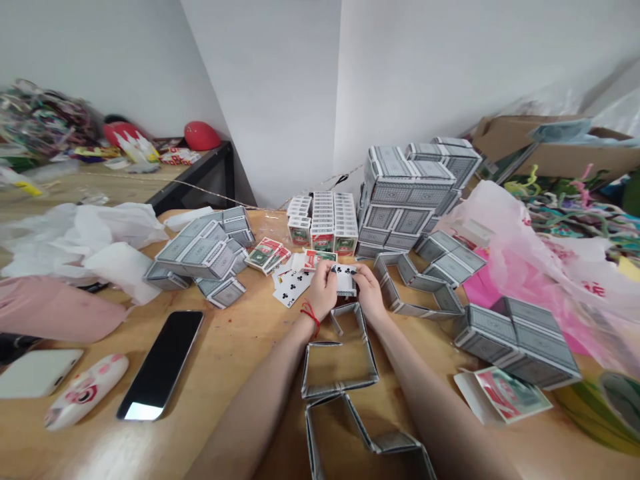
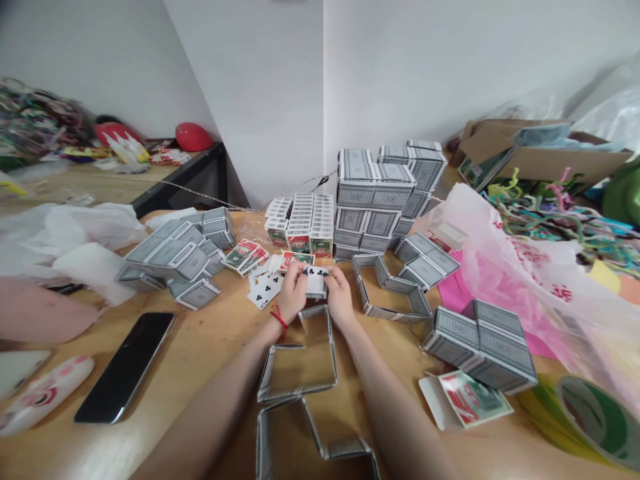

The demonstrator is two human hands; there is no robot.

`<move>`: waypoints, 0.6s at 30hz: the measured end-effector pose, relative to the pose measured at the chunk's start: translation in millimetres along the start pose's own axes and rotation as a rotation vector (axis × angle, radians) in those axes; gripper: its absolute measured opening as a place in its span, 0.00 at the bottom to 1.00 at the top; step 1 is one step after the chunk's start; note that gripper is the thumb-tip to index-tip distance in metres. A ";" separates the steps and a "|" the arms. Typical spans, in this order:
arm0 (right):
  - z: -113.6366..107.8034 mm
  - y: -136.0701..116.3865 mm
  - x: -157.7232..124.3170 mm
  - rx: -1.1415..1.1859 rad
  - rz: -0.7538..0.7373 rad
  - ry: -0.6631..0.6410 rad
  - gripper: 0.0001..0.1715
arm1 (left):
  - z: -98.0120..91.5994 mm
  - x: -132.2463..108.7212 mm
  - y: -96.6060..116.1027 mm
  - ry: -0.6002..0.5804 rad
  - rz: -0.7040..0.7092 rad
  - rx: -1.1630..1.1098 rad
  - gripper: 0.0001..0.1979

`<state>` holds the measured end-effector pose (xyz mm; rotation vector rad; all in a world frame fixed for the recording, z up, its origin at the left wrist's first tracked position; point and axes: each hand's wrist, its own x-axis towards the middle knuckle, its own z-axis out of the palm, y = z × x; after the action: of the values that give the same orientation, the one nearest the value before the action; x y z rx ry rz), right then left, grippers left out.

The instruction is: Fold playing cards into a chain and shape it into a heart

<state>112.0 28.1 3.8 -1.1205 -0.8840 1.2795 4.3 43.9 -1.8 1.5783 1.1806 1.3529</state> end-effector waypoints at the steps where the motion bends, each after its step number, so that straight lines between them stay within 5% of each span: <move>1: -0.3 0.4 0.4 -0.009 -0.004 0.004 0.08 | -0.4 0.2 0.4 -0.003 0.004 0.003 0.08; 18: -3.5 6.5 4.8 -0.136 -0.157 -0.019 0.10 | -2.7 -0.9 5.4 0.037 0.034 -0.040 0.08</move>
<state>114.2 32.0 -3.8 -1.1231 -1.0648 1.1157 2.5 41.3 3.5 1.5572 1.1464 1.4250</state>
